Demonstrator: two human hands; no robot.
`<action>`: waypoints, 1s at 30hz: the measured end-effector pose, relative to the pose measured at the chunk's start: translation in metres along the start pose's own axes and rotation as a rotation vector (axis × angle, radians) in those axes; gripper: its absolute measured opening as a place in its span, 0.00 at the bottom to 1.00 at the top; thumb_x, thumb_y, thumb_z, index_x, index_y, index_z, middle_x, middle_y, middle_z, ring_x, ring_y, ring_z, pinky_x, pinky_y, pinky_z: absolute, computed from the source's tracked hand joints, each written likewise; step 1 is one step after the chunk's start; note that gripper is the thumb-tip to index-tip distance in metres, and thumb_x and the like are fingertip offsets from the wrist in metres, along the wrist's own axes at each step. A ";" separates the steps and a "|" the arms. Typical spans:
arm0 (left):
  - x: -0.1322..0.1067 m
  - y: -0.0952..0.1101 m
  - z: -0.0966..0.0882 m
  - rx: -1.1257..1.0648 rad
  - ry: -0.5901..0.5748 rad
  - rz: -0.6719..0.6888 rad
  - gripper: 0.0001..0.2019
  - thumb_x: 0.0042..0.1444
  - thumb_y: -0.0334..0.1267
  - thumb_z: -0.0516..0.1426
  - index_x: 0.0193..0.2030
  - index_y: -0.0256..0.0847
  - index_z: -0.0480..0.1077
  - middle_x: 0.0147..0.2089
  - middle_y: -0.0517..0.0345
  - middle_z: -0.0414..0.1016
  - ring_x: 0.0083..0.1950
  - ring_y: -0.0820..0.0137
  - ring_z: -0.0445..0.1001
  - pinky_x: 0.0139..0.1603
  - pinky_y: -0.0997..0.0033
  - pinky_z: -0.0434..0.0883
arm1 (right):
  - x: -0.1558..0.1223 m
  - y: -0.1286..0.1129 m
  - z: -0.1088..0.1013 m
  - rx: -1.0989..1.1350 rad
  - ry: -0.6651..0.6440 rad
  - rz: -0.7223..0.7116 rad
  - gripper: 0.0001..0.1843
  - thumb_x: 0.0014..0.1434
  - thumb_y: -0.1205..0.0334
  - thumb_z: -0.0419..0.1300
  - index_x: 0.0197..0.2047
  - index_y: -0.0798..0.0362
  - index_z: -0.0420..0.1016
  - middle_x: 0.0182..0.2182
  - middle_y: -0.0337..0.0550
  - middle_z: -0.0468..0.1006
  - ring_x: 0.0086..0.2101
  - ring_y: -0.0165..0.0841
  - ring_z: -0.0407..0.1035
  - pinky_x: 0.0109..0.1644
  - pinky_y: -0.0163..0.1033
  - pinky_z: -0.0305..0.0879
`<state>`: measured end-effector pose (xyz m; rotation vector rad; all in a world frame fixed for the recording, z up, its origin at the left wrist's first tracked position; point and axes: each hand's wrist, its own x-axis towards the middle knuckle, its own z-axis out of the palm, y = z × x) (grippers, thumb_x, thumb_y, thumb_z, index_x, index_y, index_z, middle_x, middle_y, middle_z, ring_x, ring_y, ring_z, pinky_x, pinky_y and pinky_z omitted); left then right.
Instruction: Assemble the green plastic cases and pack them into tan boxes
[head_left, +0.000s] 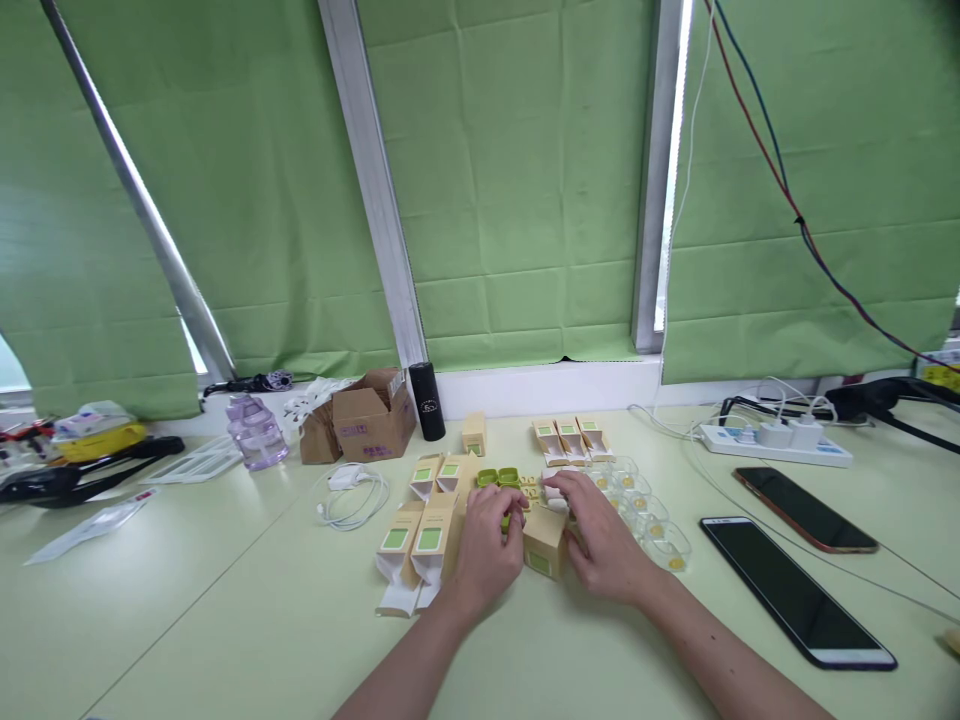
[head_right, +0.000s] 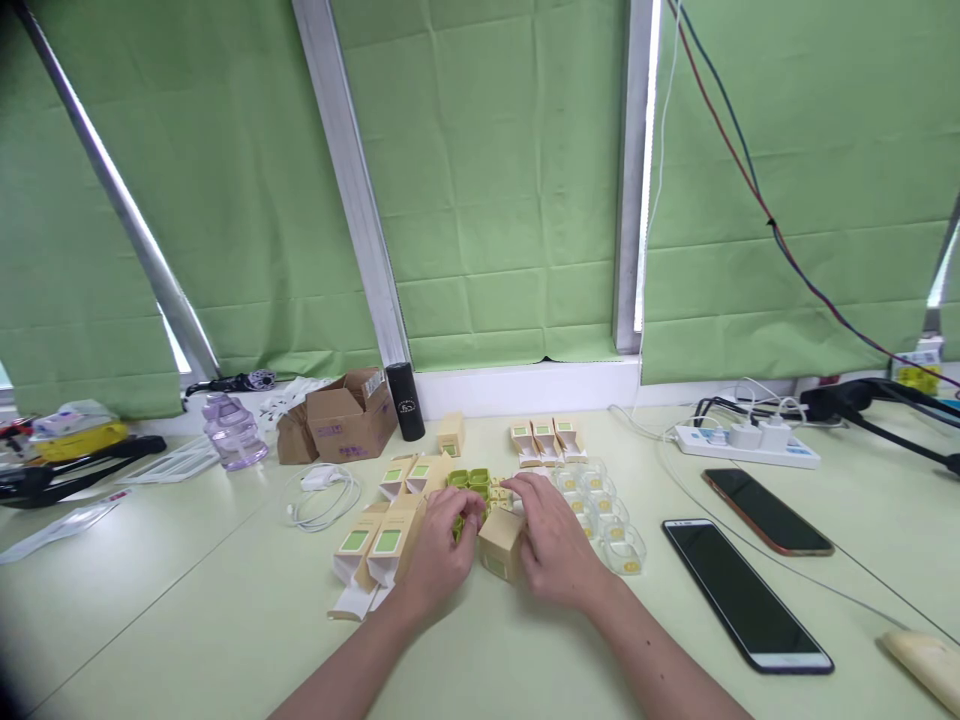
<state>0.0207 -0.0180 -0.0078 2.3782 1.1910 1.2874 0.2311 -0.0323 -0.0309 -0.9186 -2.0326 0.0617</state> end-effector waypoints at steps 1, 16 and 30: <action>0.000 0.001 0.000 -0.003 0.000 0.006 0.09 0.66 0.32 0.50 0.36 0.44 0.68 0.35 0.55 0.76 0.40 0.60 0.73 0.49 0.55 0.66 | 0.000 0.001 0.001 -0.021 0.015 -0.002 0.43 0.52 0.78 0.54 0.70 0.50 0.57 0.63 0.56 0.67 0.64 0.49 0.62 0.67 0.59 0.65; -0.003 0.007 -0.003 0.086 0.024 0.147 0.08 0.65 0.31 0.52 0.44 0.44 0.73 0.44 0.50 0.81 0.52 0.54 0.72 0.55 0.47 0.68 | 0.002 0.014 0.007 -0.382 0.177 0.183 0.17 0.57 0.78 0.54 0.46 0.50 0.72 0.37 0.43 0.80 0.39 0.42 0.71 0.40 0.43 0.62; 0.000 0.024 -0.006 0.244 -0.281 0.181 0.14 0.56 0.37 0.68 0.48 0.46 0.73 0.55 0.49 0.81 0.69 0.42 0.65 0.70 0.28 0.54 | 0.003 0.006 0.008 -0.376 0.202 0.184 0.17 0.60 0.75 0.54 0.50 0.51 0.71 0.35 0.43 0.79 0.37 0.42 0.71 0.39 0.44 0.61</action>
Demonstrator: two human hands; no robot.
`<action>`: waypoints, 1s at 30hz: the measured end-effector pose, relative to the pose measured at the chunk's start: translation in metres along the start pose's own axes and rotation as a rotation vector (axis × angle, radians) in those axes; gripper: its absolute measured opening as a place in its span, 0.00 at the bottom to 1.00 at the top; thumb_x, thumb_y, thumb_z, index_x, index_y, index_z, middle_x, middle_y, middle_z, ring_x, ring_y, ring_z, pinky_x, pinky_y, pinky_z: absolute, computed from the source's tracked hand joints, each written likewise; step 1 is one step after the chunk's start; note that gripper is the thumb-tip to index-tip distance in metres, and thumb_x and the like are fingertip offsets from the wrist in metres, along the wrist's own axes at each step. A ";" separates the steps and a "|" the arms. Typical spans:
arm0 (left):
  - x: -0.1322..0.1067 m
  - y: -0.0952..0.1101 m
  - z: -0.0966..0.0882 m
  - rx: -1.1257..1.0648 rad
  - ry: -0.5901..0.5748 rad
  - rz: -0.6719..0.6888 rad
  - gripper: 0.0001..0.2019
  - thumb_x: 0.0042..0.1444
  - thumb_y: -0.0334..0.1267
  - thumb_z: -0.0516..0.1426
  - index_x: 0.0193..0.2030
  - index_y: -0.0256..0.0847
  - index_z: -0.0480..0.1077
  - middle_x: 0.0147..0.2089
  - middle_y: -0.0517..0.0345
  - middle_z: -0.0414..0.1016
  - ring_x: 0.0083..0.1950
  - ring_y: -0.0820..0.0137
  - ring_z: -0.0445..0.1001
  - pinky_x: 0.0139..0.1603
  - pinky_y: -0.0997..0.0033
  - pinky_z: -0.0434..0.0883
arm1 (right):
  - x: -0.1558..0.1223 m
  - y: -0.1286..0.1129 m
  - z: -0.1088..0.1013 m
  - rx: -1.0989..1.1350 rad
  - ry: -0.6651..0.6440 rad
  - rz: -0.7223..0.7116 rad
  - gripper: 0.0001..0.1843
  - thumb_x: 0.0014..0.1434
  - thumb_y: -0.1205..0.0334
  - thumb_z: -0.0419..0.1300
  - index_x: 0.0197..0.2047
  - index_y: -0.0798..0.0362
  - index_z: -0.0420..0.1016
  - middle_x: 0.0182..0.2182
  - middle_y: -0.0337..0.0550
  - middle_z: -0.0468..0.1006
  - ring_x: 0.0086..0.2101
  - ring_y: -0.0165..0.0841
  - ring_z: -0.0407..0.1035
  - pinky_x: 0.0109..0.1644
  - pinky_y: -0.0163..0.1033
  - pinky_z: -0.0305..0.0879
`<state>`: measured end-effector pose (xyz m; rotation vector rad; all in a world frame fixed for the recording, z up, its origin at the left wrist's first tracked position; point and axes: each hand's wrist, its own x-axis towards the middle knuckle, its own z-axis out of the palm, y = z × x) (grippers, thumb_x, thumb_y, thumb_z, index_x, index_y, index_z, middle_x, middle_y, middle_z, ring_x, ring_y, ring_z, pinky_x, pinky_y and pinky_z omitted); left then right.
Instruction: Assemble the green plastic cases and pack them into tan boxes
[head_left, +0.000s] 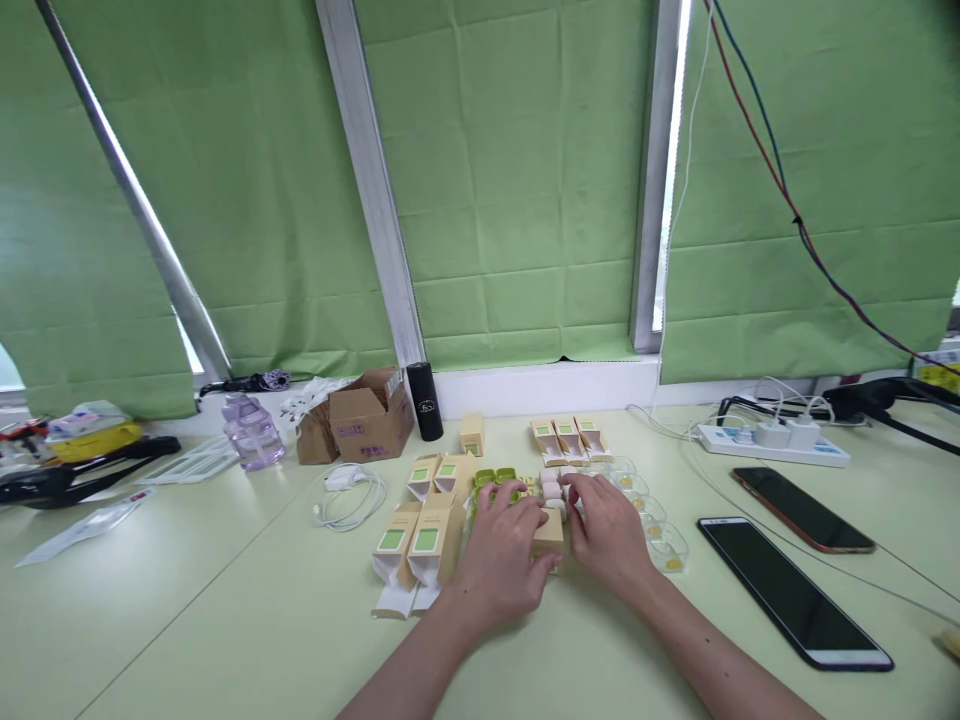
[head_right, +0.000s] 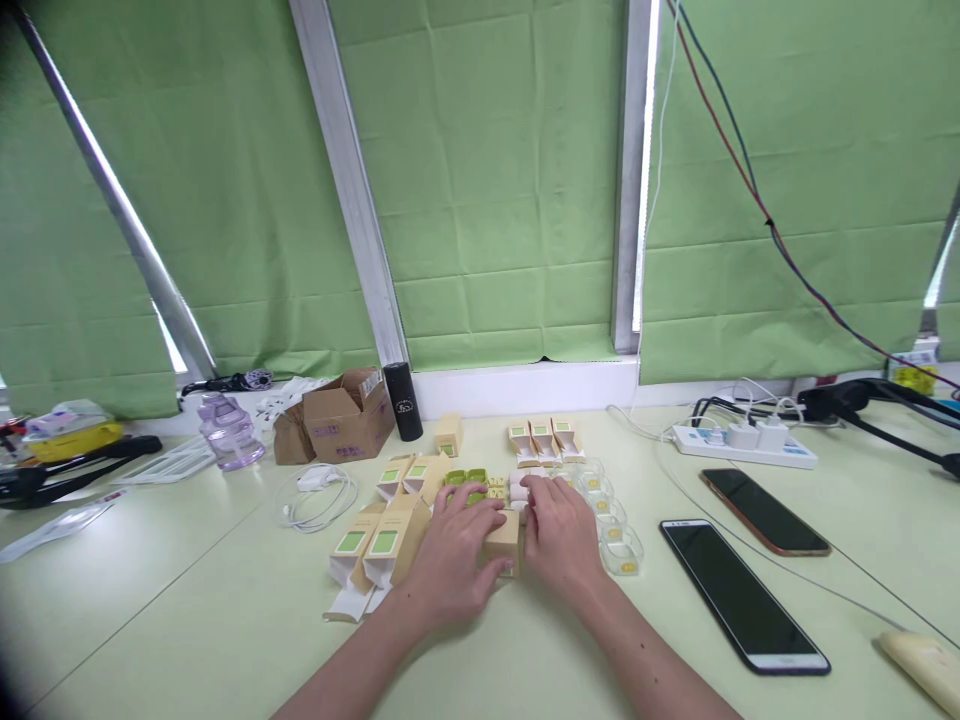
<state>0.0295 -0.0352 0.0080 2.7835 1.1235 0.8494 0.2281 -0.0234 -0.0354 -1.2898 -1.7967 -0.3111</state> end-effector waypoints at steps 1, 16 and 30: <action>0.002 0.001 -0.002 0.007 -0.020 -0.007 0.15 0.54 0.35 0.68 0.47 0.46 0.73 0.53 0.50 0.81 0.67 0.43 0.66 0.69 0.30 0.56 | 0.000 0.000 0.000 0.001 0.002 0.000 0.18 0.60 0.75 0.54 0.51 0.51 0.71 0.36 0.43 0.79 0.37 0.42 0.71 0.39 0.44 0.61; 0.086 -0.038 -0.062 0.193 -0.105 -0.189 0.20 0.57 0.33 0.65 0.55 0.48 0.68 0.52 0.53 0.79 0.55 0.54 0.75 0.52 0.59 0.69 | -0.001 -0.005 0.000 0.024 -0.001 0.014 0.22 0.63 0.73 0.54 0.59 0.52 0.67 0.37 0.44 0.79 0.38 0.43 0.73 0.42 0.46 0.64; 0.147 -0.112 -0.003 0.519 -0.243 -0.302 0.17 0.68 0.43 0.63 0.60 0.39 0.72 0.60 0.48 0.76 0.59 0.57 0.76 0.61 0.48 0.75 | -0.005 -0.010 0.001 0.059 -0.030 -0.027 0.22 0.64 0.72 0.53 0.60 0.50 0.66 0.38 0.45 0.79 0.38 0.44 0.73 0.40 0.46 0.65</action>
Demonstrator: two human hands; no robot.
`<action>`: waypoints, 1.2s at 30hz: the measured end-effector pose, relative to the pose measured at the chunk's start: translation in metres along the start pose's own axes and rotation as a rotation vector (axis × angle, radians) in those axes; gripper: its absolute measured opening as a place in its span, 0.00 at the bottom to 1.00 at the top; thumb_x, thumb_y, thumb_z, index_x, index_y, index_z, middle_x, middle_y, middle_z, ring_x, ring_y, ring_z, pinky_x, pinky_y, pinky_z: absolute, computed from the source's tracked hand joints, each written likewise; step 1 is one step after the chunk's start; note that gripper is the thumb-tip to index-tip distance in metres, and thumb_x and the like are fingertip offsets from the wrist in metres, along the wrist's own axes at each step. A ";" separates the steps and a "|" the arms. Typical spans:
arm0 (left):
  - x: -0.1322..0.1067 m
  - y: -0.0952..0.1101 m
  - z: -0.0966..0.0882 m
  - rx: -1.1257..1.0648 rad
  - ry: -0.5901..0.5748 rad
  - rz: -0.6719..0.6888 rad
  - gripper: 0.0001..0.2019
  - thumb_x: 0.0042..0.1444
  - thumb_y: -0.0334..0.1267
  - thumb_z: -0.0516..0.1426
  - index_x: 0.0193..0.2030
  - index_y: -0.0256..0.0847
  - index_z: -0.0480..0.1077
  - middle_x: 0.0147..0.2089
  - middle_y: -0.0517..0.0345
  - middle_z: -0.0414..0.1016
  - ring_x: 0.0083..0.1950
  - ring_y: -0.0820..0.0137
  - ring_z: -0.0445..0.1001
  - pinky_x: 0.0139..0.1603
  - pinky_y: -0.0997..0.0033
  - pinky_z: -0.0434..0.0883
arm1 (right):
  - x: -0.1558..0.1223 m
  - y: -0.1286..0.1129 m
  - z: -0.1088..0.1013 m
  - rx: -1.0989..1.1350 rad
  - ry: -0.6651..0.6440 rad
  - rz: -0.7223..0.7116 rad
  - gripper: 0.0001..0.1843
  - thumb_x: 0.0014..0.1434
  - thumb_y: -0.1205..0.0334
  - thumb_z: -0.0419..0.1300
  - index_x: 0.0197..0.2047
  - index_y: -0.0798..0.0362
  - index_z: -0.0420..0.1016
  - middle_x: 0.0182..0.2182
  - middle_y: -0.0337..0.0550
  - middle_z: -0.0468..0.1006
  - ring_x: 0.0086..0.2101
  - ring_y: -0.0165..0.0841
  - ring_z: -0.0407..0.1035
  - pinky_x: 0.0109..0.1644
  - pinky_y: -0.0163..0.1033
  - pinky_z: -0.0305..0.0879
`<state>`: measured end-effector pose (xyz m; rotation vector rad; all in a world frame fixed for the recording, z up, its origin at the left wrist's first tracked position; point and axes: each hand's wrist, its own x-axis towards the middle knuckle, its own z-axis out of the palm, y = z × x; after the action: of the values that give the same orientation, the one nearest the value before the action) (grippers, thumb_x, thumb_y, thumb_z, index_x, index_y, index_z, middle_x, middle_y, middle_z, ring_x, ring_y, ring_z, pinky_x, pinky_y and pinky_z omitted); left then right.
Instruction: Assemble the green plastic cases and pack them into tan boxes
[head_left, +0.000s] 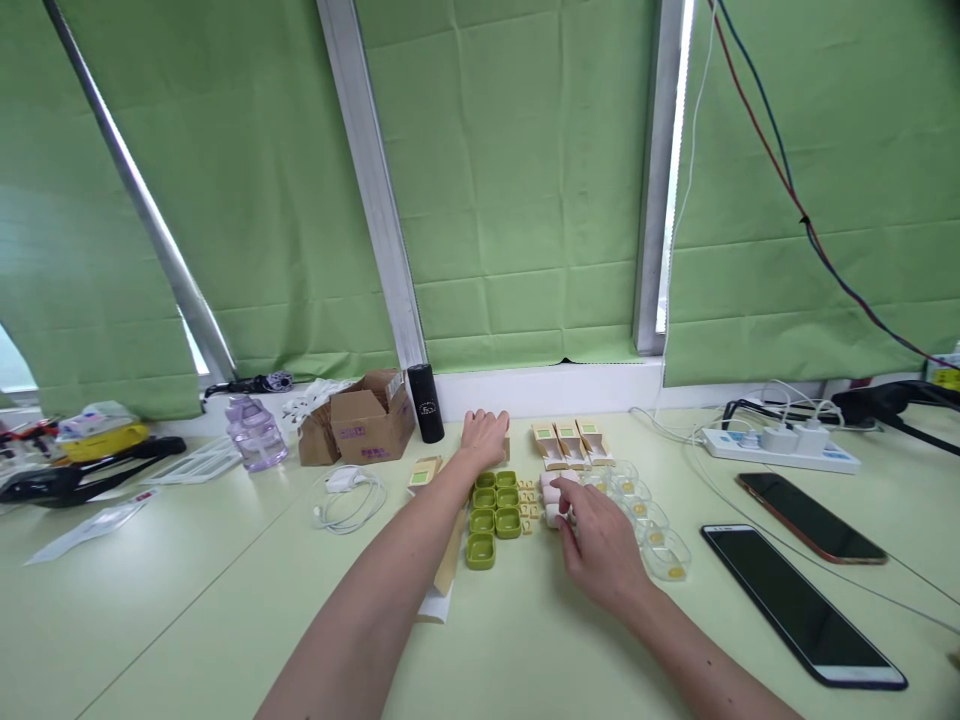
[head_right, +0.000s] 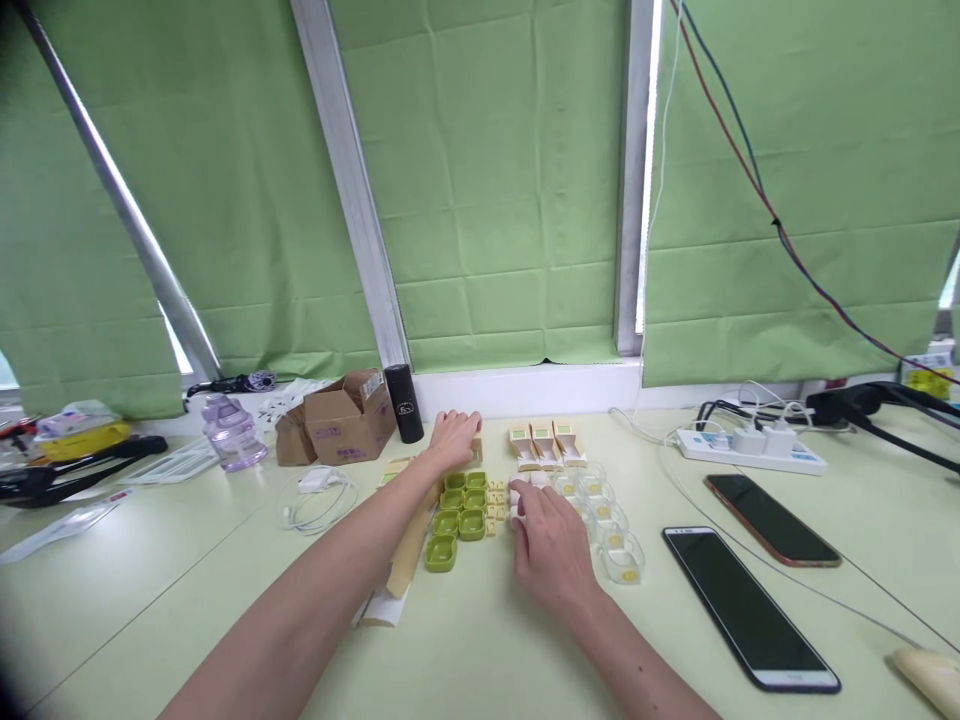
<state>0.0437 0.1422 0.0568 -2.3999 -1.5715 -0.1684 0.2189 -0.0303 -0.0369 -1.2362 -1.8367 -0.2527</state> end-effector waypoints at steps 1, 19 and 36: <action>0.000 0.000 0.006 0.013 -0.009 -0.008 0.19 0.69 0.44 0.62 0.61 0.39 0.72 0.61 0.47 0.75 0.58 0.58 0.77 0.59 0.48 0.77 | 0.000 -0.001 0.000 0.001 -0.006 -0.001 0.22 0.64 0.73 0.53 0.60 0.51 0.66 0.38 0.45 0.79 0.38 0.44 0.72 0.40 0.46 0.65; -0.040 0.030 0.033 -0.131 -0.053 -0.068 0.24 0.56 0.33 0.62 0.60 0.33 0.67 0.61 0.32 0.69 0.61 0.48 0.72 0.62 0.53 0.68 | -0.003 -0.006 0.003 0.029 -0.035 -0.027 0.22 0.65 0.73 0.53 0.61 0.50 0.65 0.38 0.45 0.79 0.37 0.43 0.71 0.41 0.45 0.65; 0.002 0.019 0.052 -0.372 -0.093 -0.268 0.21 0.69 0.44 0.62 0.65 0.40 0.70 0.65 0.46 0.73 0.60 0.57 0.77 0.59 0.48 0.78 | -0.008 -0.022 -0.003 0.236 -0.405 -0.182 0.08 0.60 0.74 0.55 0.36 0.51 0.71 0.33 0.43 0.78 0.33 0.37 0.69 0.38 0.41 0.56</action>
<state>0.0596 0.1514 0.0044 -2.4770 -2.0609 -0.4433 0.2031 -0.0479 -0.0348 -1.0068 -2.2559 0.1248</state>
